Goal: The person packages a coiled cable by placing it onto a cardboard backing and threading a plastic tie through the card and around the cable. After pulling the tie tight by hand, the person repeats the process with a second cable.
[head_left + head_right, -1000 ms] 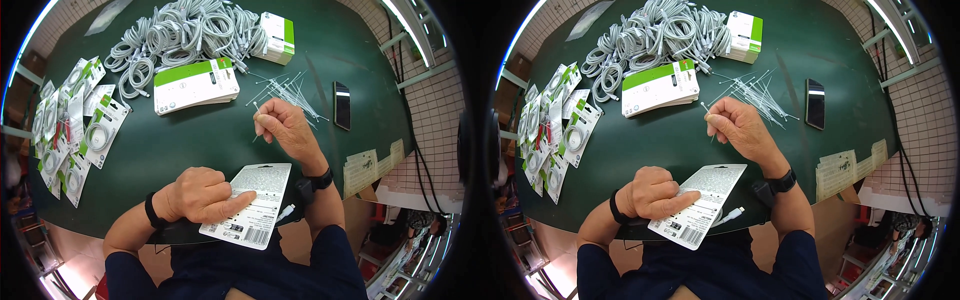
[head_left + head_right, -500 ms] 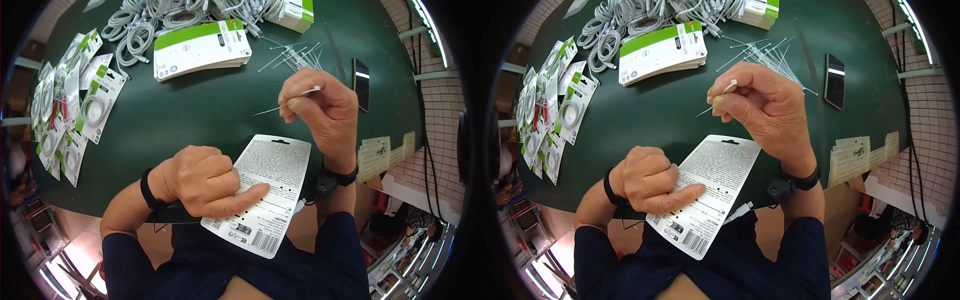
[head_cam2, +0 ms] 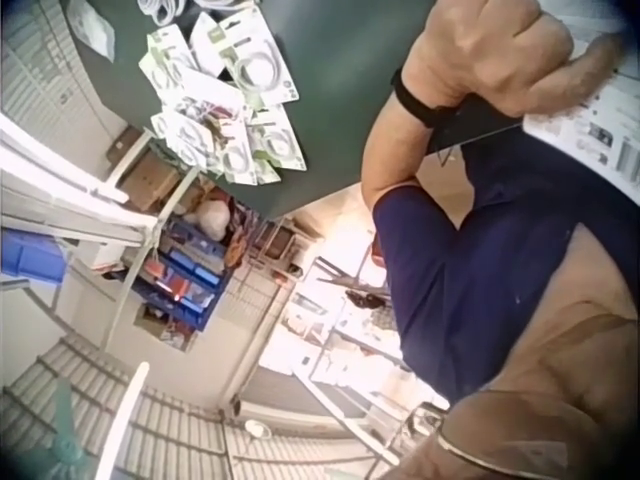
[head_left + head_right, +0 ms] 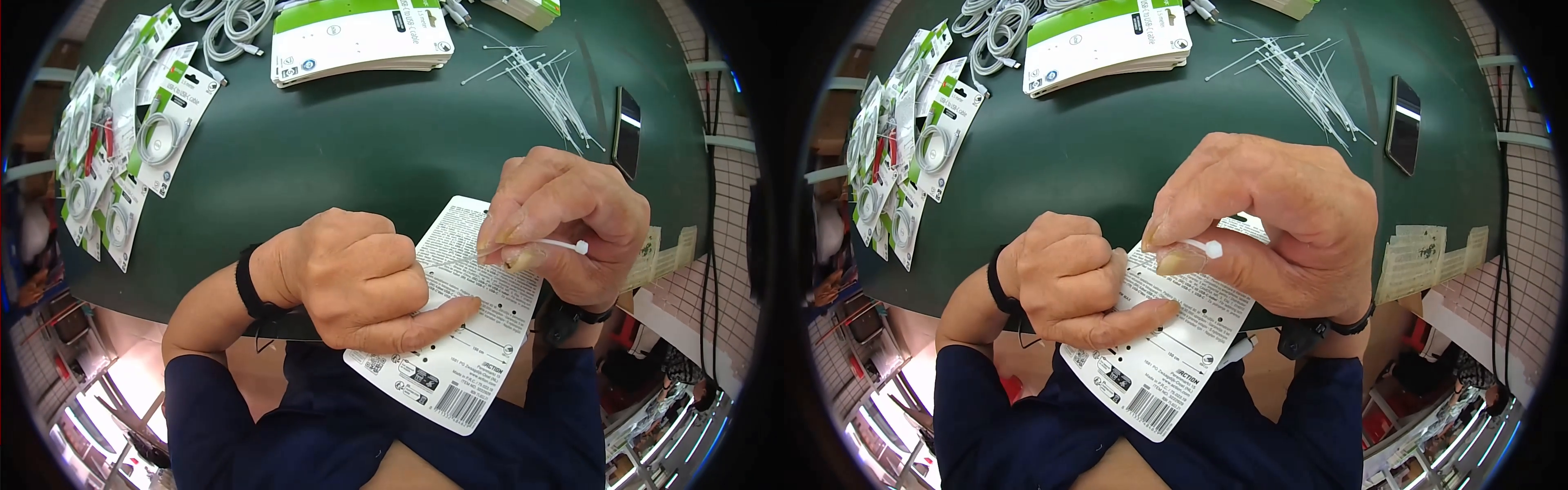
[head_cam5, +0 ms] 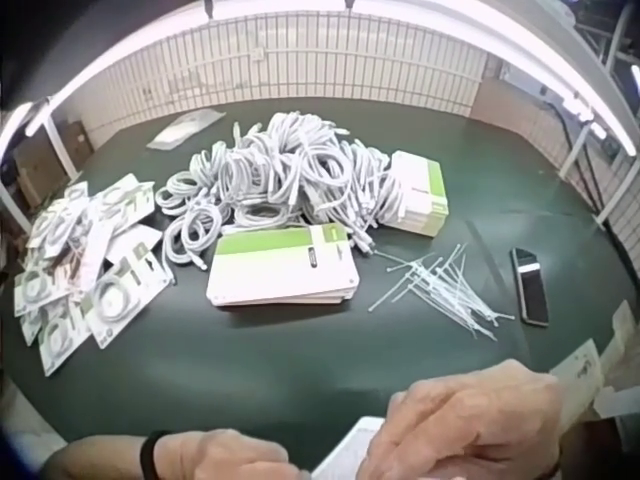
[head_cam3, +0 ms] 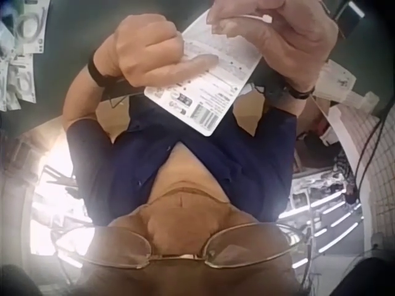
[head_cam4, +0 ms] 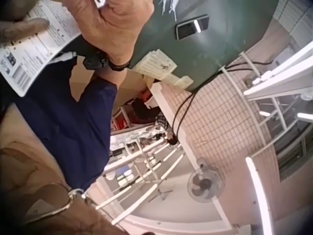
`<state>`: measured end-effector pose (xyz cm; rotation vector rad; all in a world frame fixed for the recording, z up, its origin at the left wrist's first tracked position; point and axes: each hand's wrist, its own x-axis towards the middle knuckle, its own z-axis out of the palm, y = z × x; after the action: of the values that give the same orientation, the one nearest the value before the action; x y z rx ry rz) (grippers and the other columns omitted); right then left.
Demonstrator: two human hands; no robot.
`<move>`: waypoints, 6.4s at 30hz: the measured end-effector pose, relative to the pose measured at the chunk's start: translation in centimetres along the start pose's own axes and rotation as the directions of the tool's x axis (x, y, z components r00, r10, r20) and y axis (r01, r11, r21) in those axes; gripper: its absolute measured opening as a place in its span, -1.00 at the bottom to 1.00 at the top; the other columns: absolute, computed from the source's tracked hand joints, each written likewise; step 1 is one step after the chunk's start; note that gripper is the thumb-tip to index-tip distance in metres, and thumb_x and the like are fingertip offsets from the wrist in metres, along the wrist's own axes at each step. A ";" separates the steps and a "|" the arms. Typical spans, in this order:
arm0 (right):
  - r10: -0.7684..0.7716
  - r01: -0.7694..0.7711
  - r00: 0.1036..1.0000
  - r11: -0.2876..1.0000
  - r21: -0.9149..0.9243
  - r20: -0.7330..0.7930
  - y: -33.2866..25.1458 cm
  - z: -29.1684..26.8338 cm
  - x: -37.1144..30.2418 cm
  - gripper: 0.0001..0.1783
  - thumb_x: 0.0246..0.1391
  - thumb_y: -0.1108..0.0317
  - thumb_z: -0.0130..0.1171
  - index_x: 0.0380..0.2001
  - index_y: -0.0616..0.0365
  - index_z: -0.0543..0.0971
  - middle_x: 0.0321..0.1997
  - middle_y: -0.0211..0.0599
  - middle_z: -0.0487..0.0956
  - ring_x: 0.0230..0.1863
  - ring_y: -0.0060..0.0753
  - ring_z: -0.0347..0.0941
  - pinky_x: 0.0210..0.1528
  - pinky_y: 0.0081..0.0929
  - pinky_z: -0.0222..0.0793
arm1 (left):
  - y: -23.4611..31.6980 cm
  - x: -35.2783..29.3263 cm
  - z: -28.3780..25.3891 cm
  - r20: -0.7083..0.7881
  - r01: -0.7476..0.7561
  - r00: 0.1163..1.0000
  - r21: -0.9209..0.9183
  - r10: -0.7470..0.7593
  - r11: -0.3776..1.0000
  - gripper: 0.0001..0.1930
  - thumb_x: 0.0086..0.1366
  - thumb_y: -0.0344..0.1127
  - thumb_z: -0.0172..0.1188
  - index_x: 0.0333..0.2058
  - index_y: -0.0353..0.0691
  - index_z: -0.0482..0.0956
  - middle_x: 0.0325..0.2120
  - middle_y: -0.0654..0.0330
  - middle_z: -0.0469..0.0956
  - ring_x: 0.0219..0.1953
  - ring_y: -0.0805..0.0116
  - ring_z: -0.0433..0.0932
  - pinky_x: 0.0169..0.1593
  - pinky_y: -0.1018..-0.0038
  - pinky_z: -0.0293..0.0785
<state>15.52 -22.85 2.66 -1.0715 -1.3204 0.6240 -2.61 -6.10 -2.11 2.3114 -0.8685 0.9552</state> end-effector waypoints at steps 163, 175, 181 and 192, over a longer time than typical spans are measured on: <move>-0.419 0.110 0.843 0.749 -0.654 -0.337 3.7 3.3 0.4 -0.68 0.07 0.64 0.49 -0.17 0.20 0.57 -0.23 -0.10 0.75 -0.22 -0.20 0.72 -0.27 -0.46 0.63 | -2.6 4.6 3.3 -0.149 0.293 0.210 -0.933 -0.966 0.208 -0.67 0.47 -0.37 0.32 0.11 -0.38 0.58 -0.11 0.12 0.70 -0.22 0.42 0.71 -0.30 0.46 0.75; -0.522 0.163 0.853 0.271 -0.949 -0.002 3.5 1.7 2.0 -0.59 -0.11 0.69 0.49 -0.11 0.23 0.72 -0.23 -0.25 0.70 -0.32 -0.24 0.54 -0.36 -0.38 0.43 | -3.0 3.7 3.8 -0.087 0.339 0.220 -0.927 -0.972 0.160 -0.73 0.46 -0.35 0.33 0.03 -0.39 0.65 -0.18 0.15 0.73 -0.32 0.44 0.72 -0.31 0.52 0.71; -0.457 0.173 0.890 0.307 -0.936 0.015 2.9 1.8 1.5 -0.53 -0.18 0.67 0.52 -0.11 0.11 0.77 -0.24 -0.30 0.67 -0.30 -0.27 0.54 -0.33 -0.40 0.44 | -2.8 3.0 3.4 -0.064 0.418 0.242 -0.894 -0.968 0.164 -0.76 0.45 -0.35 0.35 0.00 -0.34 0.67 -0.22 0.19 0.74 -0.32 0.49 0.71 -0.33 0.53 0.65; -0.499 0.288 0.864 0.382 -0.878 0.066 2.2 2.1 0.3 -0.52 -0.22 0.61 0.54 -0.12 0.05 0.78 -0.12 -0.36 0.71 -0.24 -0.32 0.60 -0.29 -0.44 0.52 | -2.7 4.2 2.8 -0.127 0.269 0.210 -0.946 -0.969 0.183 -0.76 0.43 -0.38 0.37 -0.01 -0.37 0.67 -0.26 0.19 0.72 -0.36 0.51 0.67 -0.33 0.52 0.64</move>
<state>14.02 -21.13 0.66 -1.4806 -1.6573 -0.6600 2.86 -7.60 -1.24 0.9678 0.3135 0.6878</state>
